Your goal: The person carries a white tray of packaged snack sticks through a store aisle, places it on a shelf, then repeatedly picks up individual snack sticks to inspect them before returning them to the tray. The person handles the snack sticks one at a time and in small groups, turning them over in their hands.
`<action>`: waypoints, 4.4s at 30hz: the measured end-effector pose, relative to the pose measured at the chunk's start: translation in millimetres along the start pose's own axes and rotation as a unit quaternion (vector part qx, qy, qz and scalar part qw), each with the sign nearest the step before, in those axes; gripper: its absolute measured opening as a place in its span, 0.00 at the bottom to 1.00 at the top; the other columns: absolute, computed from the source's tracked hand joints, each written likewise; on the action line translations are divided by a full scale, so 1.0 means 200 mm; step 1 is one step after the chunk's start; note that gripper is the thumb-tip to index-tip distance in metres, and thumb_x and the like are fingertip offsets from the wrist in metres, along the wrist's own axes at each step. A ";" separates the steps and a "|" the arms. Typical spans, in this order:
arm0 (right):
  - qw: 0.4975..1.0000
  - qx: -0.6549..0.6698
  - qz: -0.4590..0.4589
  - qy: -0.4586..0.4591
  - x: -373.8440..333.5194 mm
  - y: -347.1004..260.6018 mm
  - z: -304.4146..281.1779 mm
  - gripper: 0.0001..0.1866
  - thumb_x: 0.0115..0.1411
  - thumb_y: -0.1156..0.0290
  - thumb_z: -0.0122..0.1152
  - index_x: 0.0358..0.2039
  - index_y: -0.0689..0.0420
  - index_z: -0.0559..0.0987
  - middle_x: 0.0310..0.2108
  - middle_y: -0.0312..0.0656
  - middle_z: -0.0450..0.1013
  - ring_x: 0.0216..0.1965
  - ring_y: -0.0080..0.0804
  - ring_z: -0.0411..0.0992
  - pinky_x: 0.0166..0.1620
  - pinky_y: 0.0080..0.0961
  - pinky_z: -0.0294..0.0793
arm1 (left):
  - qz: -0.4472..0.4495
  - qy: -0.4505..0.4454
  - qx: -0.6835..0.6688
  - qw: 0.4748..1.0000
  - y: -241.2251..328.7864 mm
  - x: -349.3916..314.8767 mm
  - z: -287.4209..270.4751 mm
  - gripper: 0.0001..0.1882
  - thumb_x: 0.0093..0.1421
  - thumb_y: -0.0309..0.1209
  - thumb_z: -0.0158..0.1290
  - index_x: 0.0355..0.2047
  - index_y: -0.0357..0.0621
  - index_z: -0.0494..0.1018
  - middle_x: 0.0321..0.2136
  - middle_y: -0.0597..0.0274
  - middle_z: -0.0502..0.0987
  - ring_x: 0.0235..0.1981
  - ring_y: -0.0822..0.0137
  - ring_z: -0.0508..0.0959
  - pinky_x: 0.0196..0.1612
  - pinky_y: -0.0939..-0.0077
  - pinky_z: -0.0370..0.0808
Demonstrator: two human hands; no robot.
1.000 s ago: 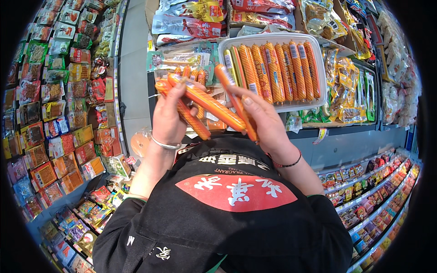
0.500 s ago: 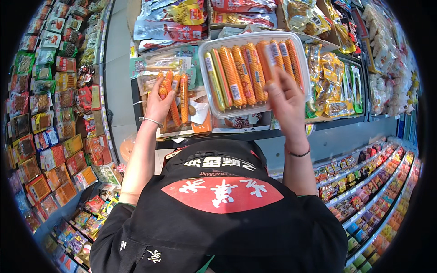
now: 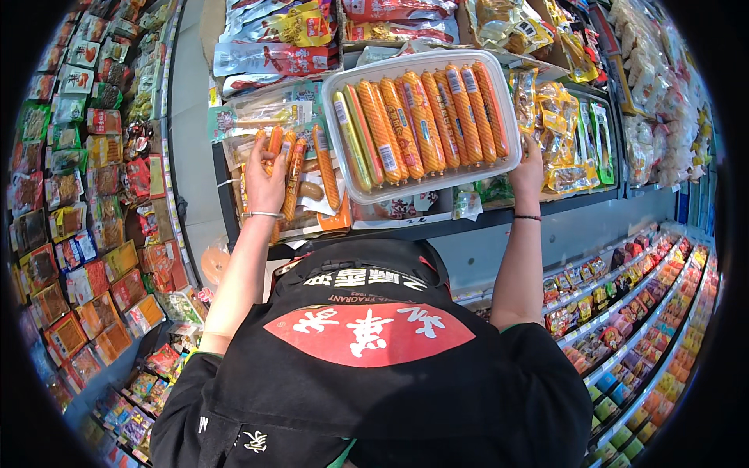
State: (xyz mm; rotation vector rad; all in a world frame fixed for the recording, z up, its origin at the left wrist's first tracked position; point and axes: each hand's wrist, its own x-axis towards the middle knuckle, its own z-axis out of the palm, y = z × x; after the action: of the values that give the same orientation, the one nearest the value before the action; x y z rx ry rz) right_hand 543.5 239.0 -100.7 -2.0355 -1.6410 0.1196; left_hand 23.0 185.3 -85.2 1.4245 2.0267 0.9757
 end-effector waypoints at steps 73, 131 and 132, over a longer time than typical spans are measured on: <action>0.623 0.638 0.184 -0.413 -0.48 -1.39 -0.33 0.26 0.61 0.74 0.68 0.57 0.62 0.68 0.45 0.38 0.74 0.43 0.21 0.74 0.44 0.19 0.75 | -0.107 -0.182 -0.518 0.829 0.83 -0.22 -0.23 0.28 0.62 0.22 0.60 0.59 0.38 0.59 0.49 0.53 0.75 0.51 0.65 0.78 0.57 0.70 0.76; 0.514 0.695 0.219 -0.452 -0.47 -1.41 -0.36 0.29 0.64 0.75 0.61 0.64 0.62 0.63 0.51 0.46 0.74 0.44 0.32 0.79 0.46 0.27 0.81 | -0.108 -0.211 -0.486 0.841 0.85 -0.25 -0.25 0.33 0.63 0.25 0.59 0.65 0.35 0.57 0.47 0.54 0.78 0.50 0.63 0.80 0.55 0.68 0.77; 0.514 0.694 0.219 -0.454 -0.48 -1.40 -0.36 0.29 0.64 0.75 0.61 0.63 0.62 0.63 0.51 0.46 0.74 0.44 0.32 0.79 0.46 0.26 0.81 | -0.107 -0.211 -0.487 0.841 0.85 -0.25 -0.25 0.33 0.63 0.25 0.59 0.65 0.35 0.58 0.47 0.54 0.78 0.50 0.63 0.80 0.55 0.68 0.77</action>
State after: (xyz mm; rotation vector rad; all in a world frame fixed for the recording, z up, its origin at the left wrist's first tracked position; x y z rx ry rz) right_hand 296.5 163.3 61.7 -0.8172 -0.6003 2.1568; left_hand 106.0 160.0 76.4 0.7219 1.0333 1.1916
